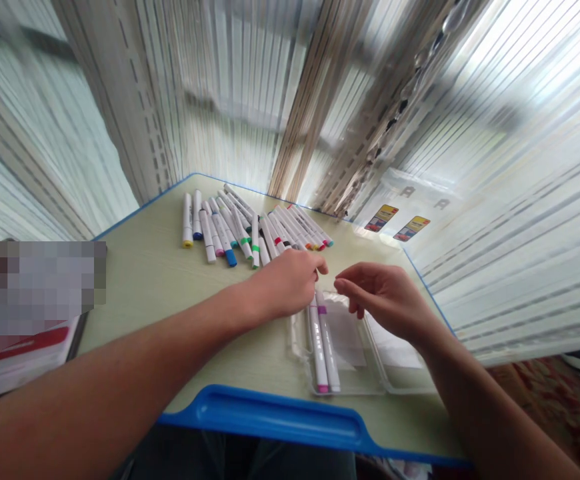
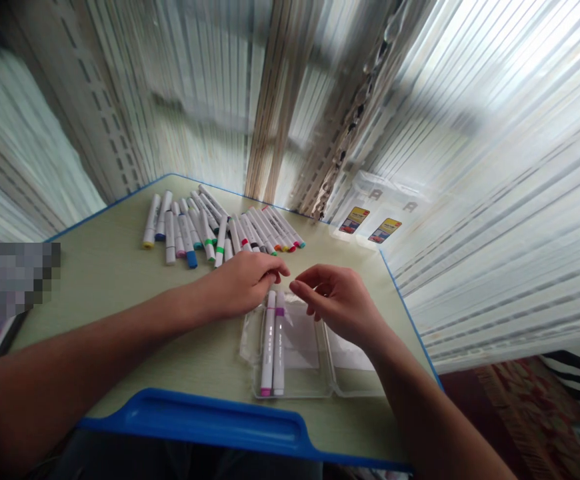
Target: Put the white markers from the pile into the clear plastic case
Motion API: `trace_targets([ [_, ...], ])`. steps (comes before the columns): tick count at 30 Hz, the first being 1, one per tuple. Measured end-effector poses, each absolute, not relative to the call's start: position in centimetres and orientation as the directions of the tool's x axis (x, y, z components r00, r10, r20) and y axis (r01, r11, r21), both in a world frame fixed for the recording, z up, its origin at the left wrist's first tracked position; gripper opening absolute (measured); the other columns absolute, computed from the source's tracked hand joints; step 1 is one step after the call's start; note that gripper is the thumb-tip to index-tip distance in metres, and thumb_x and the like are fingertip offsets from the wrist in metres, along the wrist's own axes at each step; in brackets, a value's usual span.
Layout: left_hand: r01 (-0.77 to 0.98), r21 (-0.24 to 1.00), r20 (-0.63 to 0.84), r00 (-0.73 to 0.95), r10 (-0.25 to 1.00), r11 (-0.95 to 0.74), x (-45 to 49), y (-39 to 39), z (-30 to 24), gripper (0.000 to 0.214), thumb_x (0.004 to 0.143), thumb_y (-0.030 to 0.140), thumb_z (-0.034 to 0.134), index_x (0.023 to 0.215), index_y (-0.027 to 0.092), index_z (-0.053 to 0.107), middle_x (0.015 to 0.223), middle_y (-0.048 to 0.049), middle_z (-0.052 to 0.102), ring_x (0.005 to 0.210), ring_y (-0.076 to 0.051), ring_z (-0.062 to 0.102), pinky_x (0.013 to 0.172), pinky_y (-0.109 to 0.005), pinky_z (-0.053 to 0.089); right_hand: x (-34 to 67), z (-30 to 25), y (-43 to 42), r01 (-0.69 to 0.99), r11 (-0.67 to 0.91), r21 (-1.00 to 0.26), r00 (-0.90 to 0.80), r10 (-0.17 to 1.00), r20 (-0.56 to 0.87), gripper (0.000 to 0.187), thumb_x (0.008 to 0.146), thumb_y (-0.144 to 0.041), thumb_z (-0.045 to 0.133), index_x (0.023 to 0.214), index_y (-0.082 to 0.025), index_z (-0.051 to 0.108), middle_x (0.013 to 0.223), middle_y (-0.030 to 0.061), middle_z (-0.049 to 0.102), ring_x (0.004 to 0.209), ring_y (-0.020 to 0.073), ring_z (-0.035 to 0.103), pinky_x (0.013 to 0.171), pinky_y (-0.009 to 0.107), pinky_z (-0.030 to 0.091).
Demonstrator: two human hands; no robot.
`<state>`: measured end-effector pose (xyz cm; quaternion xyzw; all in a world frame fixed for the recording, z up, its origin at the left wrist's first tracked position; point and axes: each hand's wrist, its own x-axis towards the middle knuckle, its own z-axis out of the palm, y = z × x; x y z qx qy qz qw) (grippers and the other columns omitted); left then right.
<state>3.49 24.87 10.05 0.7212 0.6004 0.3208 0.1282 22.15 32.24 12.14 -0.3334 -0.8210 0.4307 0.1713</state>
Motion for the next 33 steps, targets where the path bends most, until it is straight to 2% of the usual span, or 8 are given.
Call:
trace_targets([
  [5,0.851,0.468,0.384,0.048,0.922,-0.239,2.7,24.8,10.2,0.033,0.087,0.006,0.042,0.103,0.014,0.07,0.102,-0.0091,0.072,0.095,-0.019,0.066,0.088,-0.03,0.05,22.2,11.7,33.0,0.479,0.572,-0.666,-0.666,0.731,0.149,0.033,0.085,-0.046,0.064,0.077,-0.014,0.069,0.059,0.0036,0.066,0.049,0.0141,0.059,0.046,0.024,0.044],
  [11,0.973,0.229,0.394,-0.069,0.916,-0.025,1.0,24.9,10.5,0.027,0.092,0.014,0.044,0.101,0.015,0.069,0.097,-0.0113,0.065,0.095,-0.023,0.062,0.089,-0.037,0.048,22.2,11.6,33.1,0.497,0.617,-0.61,-0.674,0.718,0.177,0.035,0.087,-0.047,0.06,0.077,-0.015,0.07,0.057,0.0038,0.066,0.049,0.0148,0.059,0.047,0.025,0.043],
  [15,0.99,0.136,0.342,-0.093,0.935,0.049,0.9,24.8,10.4,0.023,0.092,0.021,0.047,0.098,0.015,0.069,0.1,-0.0126,0.063,0.097,-0.026,0.06,0.088,-0.04,0.047,22.2,11.7,32.9,0.513,0.646,-0.566,-0.686,0.704,0.182,0.036,0.088,-0.048,0.058,0.075,-0.017,0.07,0.054,0.0029,0.064,0.048,0.0149,0.058,0.046,0.025,0.041],
  [22,0.991,0.131,0.284,-0.029,0.958,-0.009,1.2,24.7,10.2,0.024,0.091,0.016,0.048,0.103,0.017,0.068,0.105,-0.0107,0.062,0.099,-0.023,0.06,0.087,-0.038,0.048,22.2,11.6,33.0,0.506,0.673,-0.54,-0.708,0.682,0.185,0.035,0.088,-0.048,0.058,0.077,-0.018,0.071,0.058,0.0032,0.066,0.051,0.0155,0.057,0.049,0.026,0.041],
  [33,0.985,0.168,0.328,-0.032,0.944,-0.025,1.3,24.7,10.7,0.021,0.087,0.009,0.049,0.097,0.014,0.067,0.099,-0.0087,0.063,0.09,-0.021,0.064,0.081,-0.032,0.051,22.1,11.5,32.9,0.513,0.664,-0.544,-0.705,0.688,0.174,0.034,0.088,-0.047,0.057,0.08,-0.017,0.071,0.059,0.0035,0.067,0.051,0.0157,0.059,0.049,0.026,0.042],
])
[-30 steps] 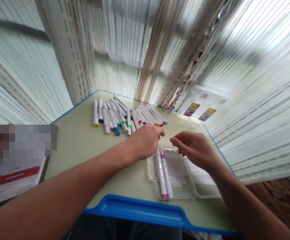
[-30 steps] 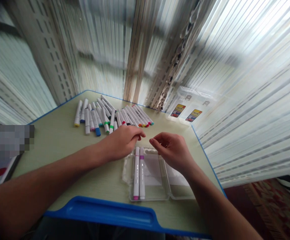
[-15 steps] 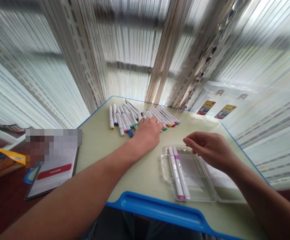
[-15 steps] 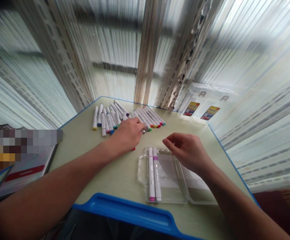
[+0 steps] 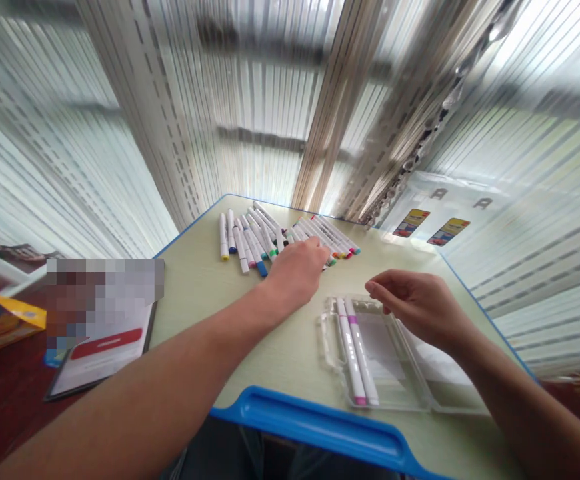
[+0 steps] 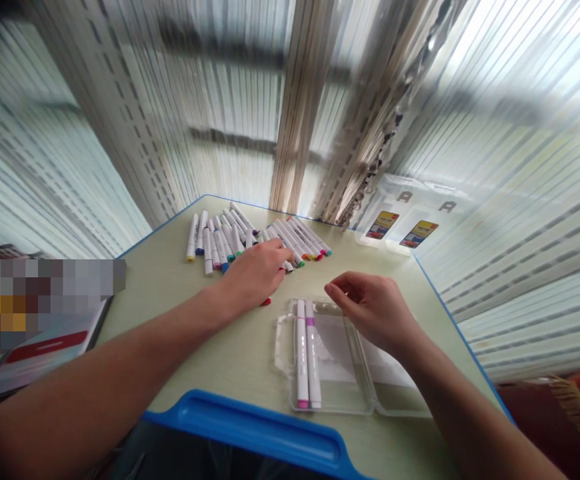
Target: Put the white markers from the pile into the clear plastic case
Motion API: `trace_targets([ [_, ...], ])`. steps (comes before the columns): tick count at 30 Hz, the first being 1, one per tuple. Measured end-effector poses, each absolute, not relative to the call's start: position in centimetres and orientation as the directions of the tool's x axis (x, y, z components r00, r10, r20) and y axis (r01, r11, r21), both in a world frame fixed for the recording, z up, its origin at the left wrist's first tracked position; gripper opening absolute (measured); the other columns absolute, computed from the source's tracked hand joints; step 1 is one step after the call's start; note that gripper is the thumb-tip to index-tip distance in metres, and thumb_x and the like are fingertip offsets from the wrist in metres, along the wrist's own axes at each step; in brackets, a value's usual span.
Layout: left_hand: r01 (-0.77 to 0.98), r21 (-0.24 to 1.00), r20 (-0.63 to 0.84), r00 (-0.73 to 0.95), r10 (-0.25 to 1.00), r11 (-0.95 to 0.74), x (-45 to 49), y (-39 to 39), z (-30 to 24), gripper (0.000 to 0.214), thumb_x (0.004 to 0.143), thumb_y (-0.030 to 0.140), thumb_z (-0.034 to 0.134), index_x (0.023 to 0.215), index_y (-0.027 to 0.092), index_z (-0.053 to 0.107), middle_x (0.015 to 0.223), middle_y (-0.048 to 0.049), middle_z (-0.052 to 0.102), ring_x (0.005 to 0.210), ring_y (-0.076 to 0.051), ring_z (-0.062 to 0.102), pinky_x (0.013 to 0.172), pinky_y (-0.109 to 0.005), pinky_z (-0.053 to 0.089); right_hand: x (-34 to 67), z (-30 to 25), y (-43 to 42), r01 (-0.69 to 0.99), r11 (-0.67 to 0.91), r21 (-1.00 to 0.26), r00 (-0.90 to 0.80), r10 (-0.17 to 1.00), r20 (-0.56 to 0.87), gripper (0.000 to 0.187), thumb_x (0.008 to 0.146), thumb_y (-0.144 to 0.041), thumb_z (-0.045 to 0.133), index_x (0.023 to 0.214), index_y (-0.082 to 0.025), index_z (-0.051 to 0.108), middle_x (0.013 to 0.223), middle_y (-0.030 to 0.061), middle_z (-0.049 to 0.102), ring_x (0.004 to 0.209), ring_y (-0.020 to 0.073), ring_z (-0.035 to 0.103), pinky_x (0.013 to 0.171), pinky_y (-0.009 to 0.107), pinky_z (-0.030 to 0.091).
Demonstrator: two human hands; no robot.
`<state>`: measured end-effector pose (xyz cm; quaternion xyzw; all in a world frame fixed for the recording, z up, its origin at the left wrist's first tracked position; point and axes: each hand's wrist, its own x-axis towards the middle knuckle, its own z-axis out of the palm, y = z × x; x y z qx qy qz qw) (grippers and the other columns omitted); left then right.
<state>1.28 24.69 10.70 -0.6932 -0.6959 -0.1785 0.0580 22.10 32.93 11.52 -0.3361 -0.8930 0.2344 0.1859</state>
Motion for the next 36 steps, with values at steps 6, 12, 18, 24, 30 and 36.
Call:
trace_targets([
  [6,0.975,0.223,0.4,-0.075,0.913,-0.018,1.3,24.6,11.0,0.022,0.085,0.008,0.049,0.096,0.016,0.067,0.098,-0.0082,0.064,0.084,-0.021,0.065,0.075,-0.032,0.052,22.1,11.5,33.0,0.493,0.659,-0.568,-0.711,0.681,0.173,0.032,0.089,-0.044,0.058,0.08,-0.017,0.071,0.062,0.0037,0.069,0.052,0.0154,0.059,0.05,0.026,0.043],
  [12,0.952,0.306,0.469,-0.165,0.868,0.016,1.2,24.5,12.0,0.021,0.089,0.011,0.046,0.092,0.014,0.067,0.097,-0.0095,0.067,0.087,-0.022,0.066,0.079,-0.034,0.052,22.1,11.6,32.9,0.489,0.662,-0.568,-0.711,0.68,0.179,0.03,0.089,-0.042,0.058,0.079,-0.017,0.07,0.061,0.0024,0.067,0.052,0.0144,0.057,0.051,0.026,0.041],
  [18,0.962,0.265,0.508,-0.199,0.838,0.068,0.6,24.4,12.6,0.024,0.089,0.008,0.044,0.096,0.013,0.067,0.094,-0.0103,0.068,0.084,-0.022,0.066,0.077,-0.034,0.052,22.1,11.5,33.0,0.485,0.652,-0.583,-0.71,0.682,0.173,0.03,0.089,-0.042,0.058,0.081,-0.017,0.07,0.064,0.0028,0.068,0.054,0.0145,0.057,0.052,0.026,0.041],
  [24,0.971,0.229,0.618,-0.198,0.761,0.066,-0.2,24.4,12.8,0.027,0.09,0.007,0.044,0.096,0.012,0.069,0.092,-0.0114,0.069,0.085,-0.023,0.067,0.078,-0.035,0.051,22.1,11.4,33.1,0.48,0.653,-0.585,-0.711,0.681,0.176,0.029,0.089,-0.041,0.059,0.079,-0.016,0.07,0.061,0.0021,0.066,0.053,0.014,0.057,0.051,0.026,0.04],
  [30,0.968,0.214,0.756,-0.078,0.65,-0.132,0.6,24.0,13.3,0.027,0.087,0.002,0.046,0.099,0.01,0.069,0.096,-0.0116,0.07,0.09,-0.022,0.067,0.08,-0.034,0.052,22.0,11.1,33.2,0.483,0.645,-0.592,-0.7,0.691,0.181,0.029,0.088,-0.043,0.06,0.078,-0.017,0.07,0.063,0.0025,0.067,0.053,0.0143,0.059,0.05,0.026,0.042],
  [36,0.781,0.395,0.815,-0.055,0.577,-0.483,2.6,24.0,12.7,0.023,0.085,0.0,0.052,0.091,0.012,0.07,0.088,-0.0053,0.072,0.085,-0.015,0.067,0.08,-0.028,0.052,22.1,11.2,33.9,0.328,0.414,-0.849,-0.474,0.849,0.231,0.044,0.09,-0.057,0.05,0.106,-0.017,0.06,0.086,0.007,0.068,0.051,0.0151,0.062,0.04,0.026,0.046],
])
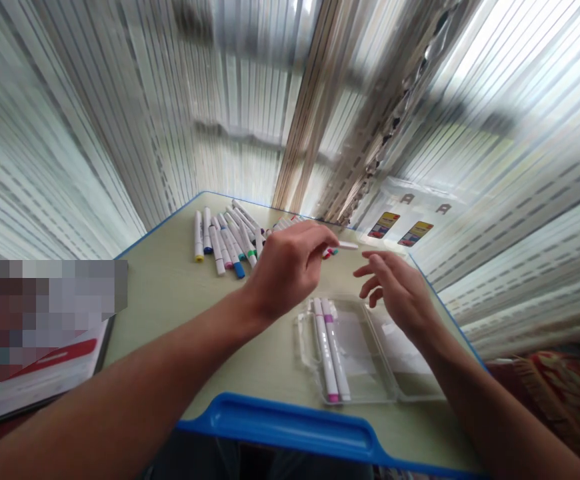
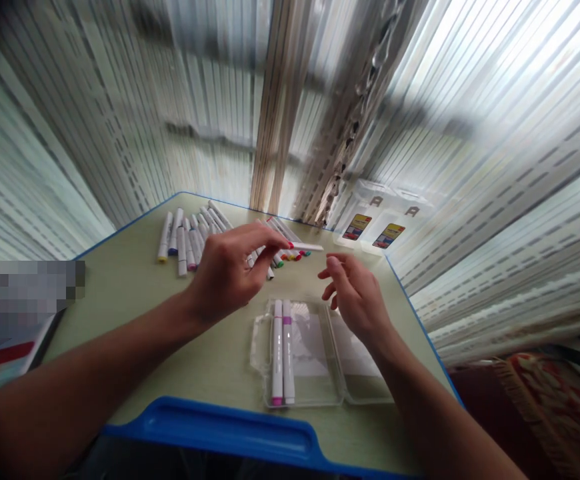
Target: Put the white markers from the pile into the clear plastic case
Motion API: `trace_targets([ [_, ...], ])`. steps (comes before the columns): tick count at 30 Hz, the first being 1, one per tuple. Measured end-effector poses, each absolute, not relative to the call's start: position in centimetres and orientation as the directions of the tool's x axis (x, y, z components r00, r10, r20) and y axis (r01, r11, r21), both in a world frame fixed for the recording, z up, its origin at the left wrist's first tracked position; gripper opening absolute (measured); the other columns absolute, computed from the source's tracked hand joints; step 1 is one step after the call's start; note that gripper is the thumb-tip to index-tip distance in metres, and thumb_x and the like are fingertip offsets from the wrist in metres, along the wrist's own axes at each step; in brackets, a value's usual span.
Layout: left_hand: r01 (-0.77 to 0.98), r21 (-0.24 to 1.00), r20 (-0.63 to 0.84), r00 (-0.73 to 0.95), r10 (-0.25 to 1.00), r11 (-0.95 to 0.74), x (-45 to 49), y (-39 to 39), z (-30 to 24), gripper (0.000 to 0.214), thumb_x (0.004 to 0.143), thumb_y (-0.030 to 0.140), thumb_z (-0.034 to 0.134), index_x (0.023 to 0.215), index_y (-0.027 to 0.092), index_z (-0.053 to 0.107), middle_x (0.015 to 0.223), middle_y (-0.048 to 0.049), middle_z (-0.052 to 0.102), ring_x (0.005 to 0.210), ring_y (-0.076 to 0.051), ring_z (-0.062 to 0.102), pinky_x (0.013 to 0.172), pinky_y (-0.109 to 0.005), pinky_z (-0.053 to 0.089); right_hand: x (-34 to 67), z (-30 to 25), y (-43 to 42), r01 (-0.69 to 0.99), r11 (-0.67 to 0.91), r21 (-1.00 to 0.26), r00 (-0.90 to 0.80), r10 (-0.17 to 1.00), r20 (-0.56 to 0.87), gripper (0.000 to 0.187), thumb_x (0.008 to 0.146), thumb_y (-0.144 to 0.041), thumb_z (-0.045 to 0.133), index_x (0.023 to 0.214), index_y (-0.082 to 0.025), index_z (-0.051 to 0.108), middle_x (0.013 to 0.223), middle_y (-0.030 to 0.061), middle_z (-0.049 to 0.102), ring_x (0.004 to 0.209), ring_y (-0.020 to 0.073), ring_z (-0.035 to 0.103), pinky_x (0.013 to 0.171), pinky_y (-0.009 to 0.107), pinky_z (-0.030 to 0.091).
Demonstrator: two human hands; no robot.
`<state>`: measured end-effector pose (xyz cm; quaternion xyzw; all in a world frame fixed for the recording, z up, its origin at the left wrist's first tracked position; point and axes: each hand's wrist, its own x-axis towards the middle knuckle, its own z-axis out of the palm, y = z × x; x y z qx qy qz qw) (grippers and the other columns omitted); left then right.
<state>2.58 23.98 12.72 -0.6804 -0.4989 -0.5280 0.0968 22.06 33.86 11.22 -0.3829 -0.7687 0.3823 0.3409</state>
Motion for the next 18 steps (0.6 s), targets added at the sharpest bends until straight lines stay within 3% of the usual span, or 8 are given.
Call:
trace_targets([
  [3,0.654,0.571,0.752,-0.176,0.635,-0.495,3.2,24.2,12.2,0.02,0.084,0.002,0.055,0.086,0.014,0.071,0.083,-0.0039,0.073,0.081,-0.015,0.067,0.078,-0.027,0.052,22.1,11.4,34.1,0.234,0.342,-0.91,-0.394,0.889,0.233,0.047,0.09,-0.058,0.049,0.114,-0.018,0.056,0.094,0.0071,0.064,0.056,0.0155,0.063,0.038,0.025,0.046],
  [7,0.448,0.755,0.637,-0.326,0.698,-0.48,3.1,24.6,11.8,0.015,0.085,0.008,0.056,0.088,0.013,0.069,0.087,-0.0059,0.073,0.082,-0.016,0.069,0.08,-0.029,0.054,22.0,11.4,33.7,0.191,0.346,-0.919,-0.525,0.827,0.202,0.042,0.091,-0.056,0.05,0.1,-0.016,0.062,0.089,0.0074,0.066,0.059,0.0147,0.062,0.041,0.024,0.048],
  [10,0.338,0.819,0.57,-0.376,0.731,-0.465,2.9,24.9,11.7,0.01,0.085,0.012,0.06,0.09,0.013,0.068,0.087,-0.0071,0.073,0.082,-0.017,0.07,0.078,-0.029,0.056,21.9,11.3,33.2,0.14,0.382,-0.913,-0.592,0.771,0.232,0.035,0.091,-0.05,0.055,0.085,-0.015,0.061,0.072,0.0027,0.063,0.05,0.0106,0.055,0.04,0.021,0.044],
  [13,0.246,0.862,0.507,-0.403,0.762,-0.444,2.9,25.1,11.7,0.011,0.082,0.017,0.066,0.091,0.011,0.068,0.086,-0.0081,0.073,0.081,-0.018,0.07,0.077,-0.03,0.056,21.8,11.4,32.9,0.106,0.434,-0.895,-0.586,0.754,0.296,0.028,0.091,-0.043,0.06,0.083,-0.016,0.061,0.055,-0.0041,0.053,0.039,0.0065,0.044,0.035,0.019,0.034],
  [18,-0.099,0.91,0.325,-0.436,0.84,-0.403,3.3,25.4,11.7,0.024,0.078,0.021,0.073,0.097,0.008,0.068,0.086,-0.0091,0.073,0.078,-0.016,0.07,0.078,-0.03,0.056,21.9,11.6,32.9,0.075,0.442,-0.894,-0.582,0.747,0.32,0.026,0.092,-0.04,0.059,0.084,-0.016,0.062,0.054,-0.0036,0.055,0.038,0.0065,0.044,0.035,0.019,0.031],
])
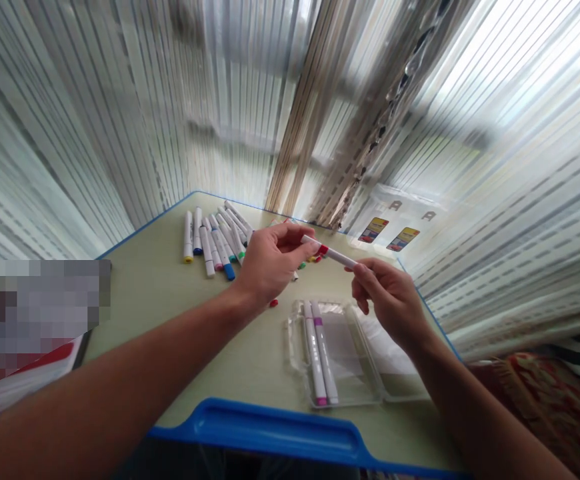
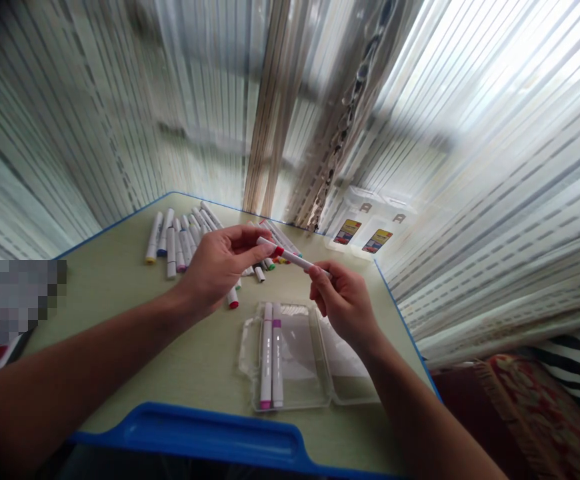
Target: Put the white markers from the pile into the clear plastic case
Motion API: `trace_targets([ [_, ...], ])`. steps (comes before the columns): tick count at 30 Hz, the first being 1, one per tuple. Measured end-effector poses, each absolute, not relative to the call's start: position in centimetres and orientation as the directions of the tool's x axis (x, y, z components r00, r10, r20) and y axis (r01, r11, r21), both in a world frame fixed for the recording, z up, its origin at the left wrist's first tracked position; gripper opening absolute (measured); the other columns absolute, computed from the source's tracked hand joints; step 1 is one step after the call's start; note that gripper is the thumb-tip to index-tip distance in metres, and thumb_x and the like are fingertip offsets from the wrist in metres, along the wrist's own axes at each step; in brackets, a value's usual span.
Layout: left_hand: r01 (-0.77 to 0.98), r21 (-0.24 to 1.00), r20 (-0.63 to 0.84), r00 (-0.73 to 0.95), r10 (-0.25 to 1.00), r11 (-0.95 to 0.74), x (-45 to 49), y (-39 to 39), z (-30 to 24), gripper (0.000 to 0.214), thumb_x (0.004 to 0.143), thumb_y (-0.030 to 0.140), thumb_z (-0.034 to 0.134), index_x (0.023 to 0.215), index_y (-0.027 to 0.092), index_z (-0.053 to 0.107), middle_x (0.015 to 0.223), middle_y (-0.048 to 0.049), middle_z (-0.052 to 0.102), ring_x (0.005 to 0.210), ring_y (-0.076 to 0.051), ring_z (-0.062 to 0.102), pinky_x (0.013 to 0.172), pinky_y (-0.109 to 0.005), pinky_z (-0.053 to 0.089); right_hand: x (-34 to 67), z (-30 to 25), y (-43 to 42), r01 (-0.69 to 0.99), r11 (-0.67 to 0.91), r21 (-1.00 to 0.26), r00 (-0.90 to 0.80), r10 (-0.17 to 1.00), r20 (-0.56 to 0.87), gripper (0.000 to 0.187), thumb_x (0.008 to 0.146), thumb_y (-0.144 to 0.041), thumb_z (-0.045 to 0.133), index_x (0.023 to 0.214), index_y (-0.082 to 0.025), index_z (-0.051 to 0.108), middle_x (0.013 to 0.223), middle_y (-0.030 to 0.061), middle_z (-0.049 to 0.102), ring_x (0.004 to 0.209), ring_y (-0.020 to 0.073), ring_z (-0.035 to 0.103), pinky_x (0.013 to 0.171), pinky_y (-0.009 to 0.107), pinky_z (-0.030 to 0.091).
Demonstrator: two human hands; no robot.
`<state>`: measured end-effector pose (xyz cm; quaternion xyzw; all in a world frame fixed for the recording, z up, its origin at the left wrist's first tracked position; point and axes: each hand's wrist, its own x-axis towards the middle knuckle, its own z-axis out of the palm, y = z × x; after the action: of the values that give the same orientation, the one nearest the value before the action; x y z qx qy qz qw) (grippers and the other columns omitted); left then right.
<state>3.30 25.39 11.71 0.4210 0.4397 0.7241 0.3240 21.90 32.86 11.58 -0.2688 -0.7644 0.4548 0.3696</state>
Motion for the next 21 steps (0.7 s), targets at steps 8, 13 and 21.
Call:
trace_targets([
  [8,-0.101,0.932,0.313,-0.259,0.914,-0.348,4.2,25.0,11.3,0.026,0.08,0.026,0.073,0.097,0.006,0.069,0.088,-0.0128,0.074,0.076,-0.018,0.072,0.073,-0.028,0.057,22.0,11.7,32.9,0.104,0.408,-0.907,-0.592,0.758,0.273,0.031,0.091,-0.043,0.06,0.077,-0.016,0.062,0.051,-0.0033,0.054,0.037,0.0064,0.042,0.035,0.02,0.028],
  [13,0.048,0.942,0.334,-0.239,0.912,-0.332,4.1,24.9,11.2,0.021,0.084,0.023,0.068,0.097,0.007,0.067,0.081,-0.0119,0.073,0.071,-0.017,0.071,0.069,-0.028,0.057,22.1,11.7,32.8,0.157,0.413,-0.897,-0.62,0.749,0.236,0.034,0.089,-0.044,0.062,0.071,-0.016,0.061,0.05,-0.0028,0.052,0.039,0.0066,0.04,0.038,0.02,0.028],
  [21,0.235,0.927,0.312,-0.055,0.948,-0.292,4.7,24.3,10.8,0.021,0.086,0.03,0.064,0.093,0.011,0.07,0.078,-0.0089,0.072,0.067,-0.017,0.069,0.06,-0.025,0.054,22.3,11.9,32.6,0.196,0.503,-0.841,-0.689,0.681,0.247,0.031,0.087,-0.043,0.065,0.076,-0.015,0.069,0.053,-0.001,0.055,0.044,0.0087,0.044,0.04,0.021,0.031],
])
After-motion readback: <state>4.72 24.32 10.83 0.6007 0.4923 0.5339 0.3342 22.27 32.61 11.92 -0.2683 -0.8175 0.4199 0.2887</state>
